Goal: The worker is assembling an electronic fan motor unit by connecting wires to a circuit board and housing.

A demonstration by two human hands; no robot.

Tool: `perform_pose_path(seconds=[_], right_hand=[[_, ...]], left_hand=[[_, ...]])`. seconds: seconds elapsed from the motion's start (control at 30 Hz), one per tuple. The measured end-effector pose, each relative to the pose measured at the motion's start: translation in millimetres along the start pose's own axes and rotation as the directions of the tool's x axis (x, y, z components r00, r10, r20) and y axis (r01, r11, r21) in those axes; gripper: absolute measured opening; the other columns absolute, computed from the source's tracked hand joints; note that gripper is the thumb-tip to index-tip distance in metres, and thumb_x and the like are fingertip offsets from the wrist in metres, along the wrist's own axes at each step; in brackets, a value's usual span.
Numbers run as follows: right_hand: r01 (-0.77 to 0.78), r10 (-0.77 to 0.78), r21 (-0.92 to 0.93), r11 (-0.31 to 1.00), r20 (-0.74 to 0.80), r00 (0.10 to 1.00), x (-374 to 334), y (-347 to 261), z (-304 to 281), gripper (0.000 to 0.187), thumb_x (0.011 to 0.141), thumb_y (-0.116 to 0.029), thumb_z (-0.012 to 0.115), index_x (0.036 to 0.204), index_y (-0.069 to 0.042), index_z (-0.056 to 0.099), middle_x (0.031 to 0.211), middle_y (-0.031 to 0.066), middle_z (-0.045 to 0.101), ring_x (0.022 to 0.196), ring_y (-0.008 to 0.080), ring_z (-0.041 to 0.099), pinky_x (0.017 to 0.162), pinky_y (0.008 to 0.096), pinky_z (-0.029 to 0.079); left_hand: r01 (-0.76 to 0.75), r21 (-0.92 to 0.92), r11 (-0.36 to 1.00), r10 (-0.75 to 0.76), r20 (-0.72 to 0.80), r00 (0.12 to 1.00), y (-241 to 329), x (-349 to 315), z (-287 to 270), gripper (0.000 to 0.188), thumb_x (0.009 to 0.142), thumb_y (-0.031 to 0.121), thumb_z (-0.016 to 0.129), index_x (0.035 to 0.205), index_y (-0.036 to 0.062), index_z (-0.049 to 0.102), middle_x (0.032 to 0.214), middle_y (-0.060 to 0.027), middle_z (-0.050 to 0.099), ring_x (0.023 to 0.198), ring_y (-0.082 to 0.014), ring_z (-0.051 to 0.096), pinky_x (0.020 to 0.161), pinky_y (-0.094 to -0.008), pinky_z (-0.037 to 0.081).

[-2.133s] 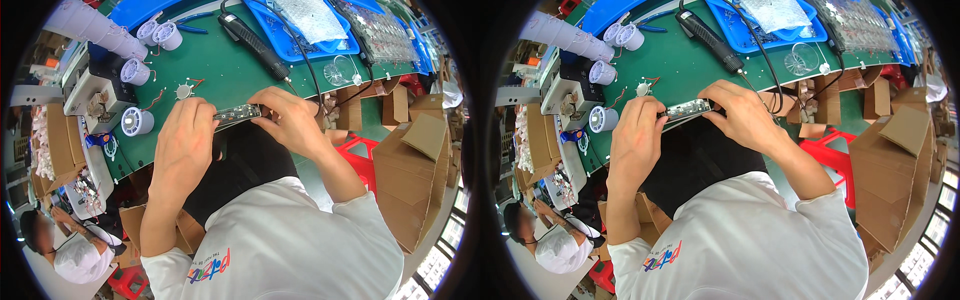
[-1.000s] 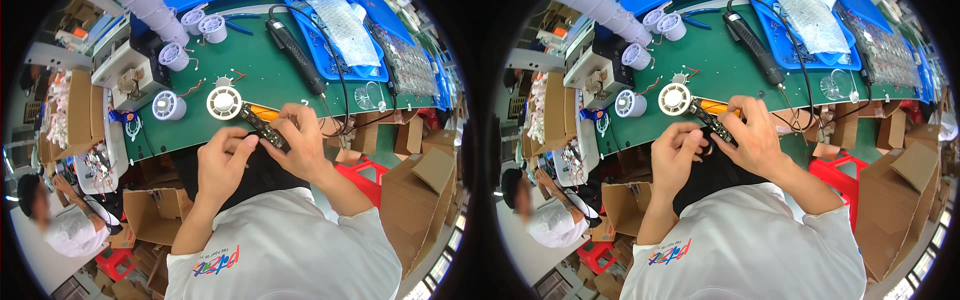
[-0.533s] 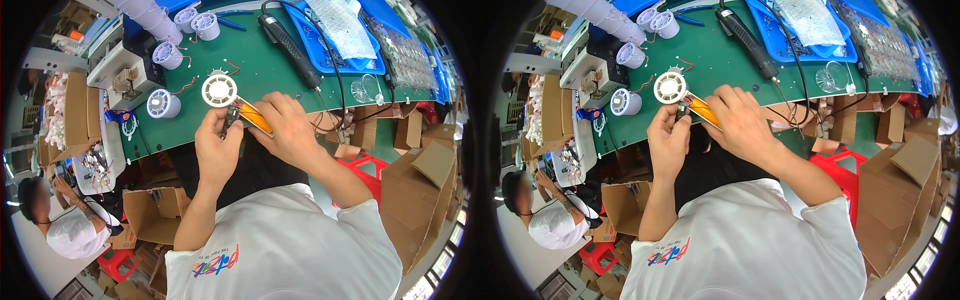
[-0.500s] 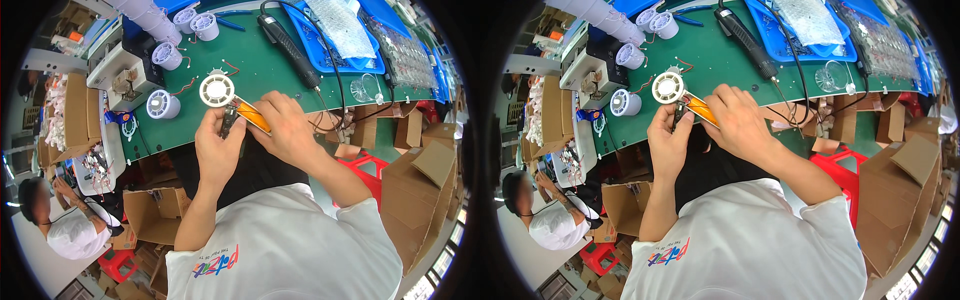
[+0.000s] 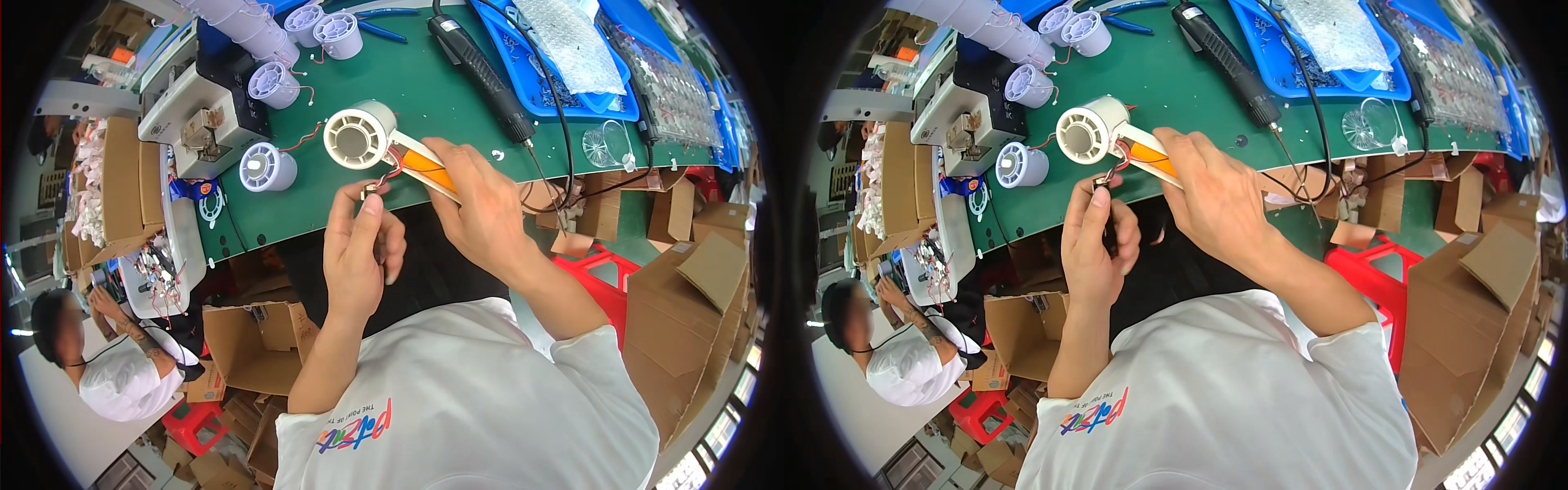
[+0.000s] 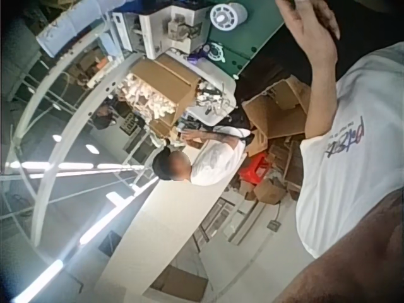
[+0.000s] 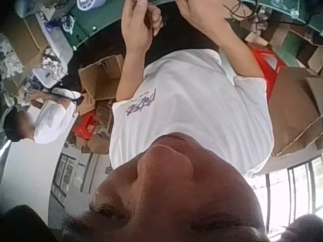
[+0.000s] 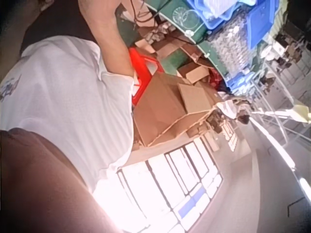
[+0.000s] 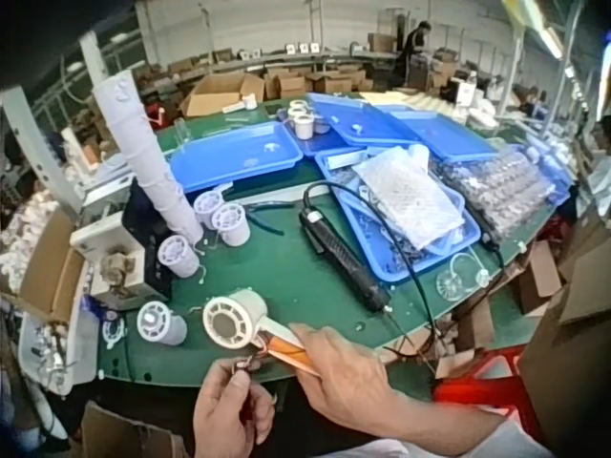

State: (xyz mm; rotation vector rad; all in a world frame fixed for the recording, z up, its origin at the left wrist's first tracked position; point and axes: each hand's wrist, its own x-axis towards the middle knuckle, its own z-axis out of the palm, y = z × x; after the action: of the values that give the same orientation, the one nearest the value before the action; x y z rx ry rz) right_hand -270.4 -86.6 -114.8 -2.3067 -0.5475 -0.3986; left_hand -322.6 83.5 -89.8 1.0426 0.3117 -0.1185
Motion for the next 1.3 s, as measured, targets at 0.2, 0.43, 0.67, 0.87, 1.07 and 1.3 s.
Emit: perform_pose_path(seconds=[0.2, 0.43, 0.67, 0.87, 1.07, 1.3], right_hand=[[0.033, -0.033, -0.027, 0.999, -0.014, 0.999, 3.4, -1.3, -1.6, 0.05, 0.083, -0.003, 0.074, 0.132, -0.003, 0.062, 0.1, 0.0117, 0.065, 0.069, 0.0307, 0.063, 0.061, 0.0398, 0.053], [0.028, -0.027, -0.03, 0.999, 0.03, 0.999, 3.8, -1.8, -3.4, 0.05, 0.083, -0.004, 0.074, 0.132, -0.003, 0.063, 0.101, 0.0113, 0.064, 0.078, 0.0293, 0.062, 0.069, 0.039, 0.052], [0.049, -0.045, -0.042, 0.998, 0.084, 0.995, 8.0, 5.6, -4.6, 0.048, 0.085, -0.007, 0.075, 0.131, -0.005, 0.066, 0.106, 0.0099, 0.063, 0.091, 0.0272, 0.058, 0.082, 0.0385, 0.049], [-0.024, 0.035, -0.079, 0.997, 0.14, 0.99, 14.5, 0.5, -11.2, 0.042, 0.084, -0.01, 0.078, 0.125, -0.006, 0.068, 0.112, 0.0099, 0.063, 0.099, 0.0281, 0.059, 0.087, 0.0393, 0.049], [0.088, -0.085, -0.003, 0.996, 0.233, 0.969, 30.1, -1.4, -38.4, 0.039, 0.084, -0.015, 0.08, 0.12, -0.005, 0.069, 0.114, 0.0106, 0.064, 0.101, 0.0297, 0.063, 0.089, 0.0385, 0.051], [0.417, -0.436, -0.338, 0.844, 0.022, 0.9, 171.9, 57.5, -14.5, 0.031, 0.088, -0.019, 0.077, 0.115, -0.004, 0.07, 0.112, 0.009, 0.069, 0.09, 0.0281, 0.066, 0.083, 0.0382, 0.054]], left_hand=[[0.194, -0.024, 0.981, -0.191, 0.09, 0.977, 6.1, 2.1, -8.4, 0.03, 0.109, 0.022, 0.058, 0.128, -0.0009, 0.062, 0.071, -0.0014, 0.058, 0.054, -0.007, 0.047, 0.044, -0.0215, 0.036], [0.092, 0.324, 0.942, -0.15, 0.159, 0.976, 8.0, 4.2, -18.7, 0.037, 0.109, 0.026, 0.058, 0.131, -0.0028, 0.065, 0.072, -0.002, 0.06, 0.055, -0.0074, 0.048, 0.043, -0.0215, 0.037], [0.205, 0.196, 0.959, -0.233, 0.135, 0.963, 12.9, 13.6, -25.9, 0.034, 0.106, 0.018, 0.063, 0.133, -0.0027, 0.062, 0.075, -0.003, 0.062, 0.057, -0.0077, 0.05, 0.044, -0.02, 0.038], [0.129, 0.217, 0.968, -0.147, 0.071, 0.987, 10.4, 11.5, -20.2, 0.035, 0.107, 0.015, 0.06, 0.136, -0.0043, 0.058, 0.084, -0.0092, 0.069, 0.058, -0.0107, 0.056, 0.044, -0.0183, 0.038], [0.169, 0.19, 0.967, -0.191, 0.105, 0.976, 13.5, 13.8, -15.0, 0.038, 0.105, 0.009, 0.057, 0.142, -0.0023, 0.056, 0.099, -0.0169, 0.076, 0.071, -0.0161, 0.068, 0.054, -0.0222, 0.05], [0.145, 0.142, 0.979, -0.165, 0.139, 0.977, 13.5, 15.3, -14.7, 0.036, 0.102, 0.007, 0.057, 0.136, -0.0046, 0.061, 0.107, -0.0213, 0.077, 0.081, -0.0191, 0.071, 0.063, -0.0261, 0.056]])
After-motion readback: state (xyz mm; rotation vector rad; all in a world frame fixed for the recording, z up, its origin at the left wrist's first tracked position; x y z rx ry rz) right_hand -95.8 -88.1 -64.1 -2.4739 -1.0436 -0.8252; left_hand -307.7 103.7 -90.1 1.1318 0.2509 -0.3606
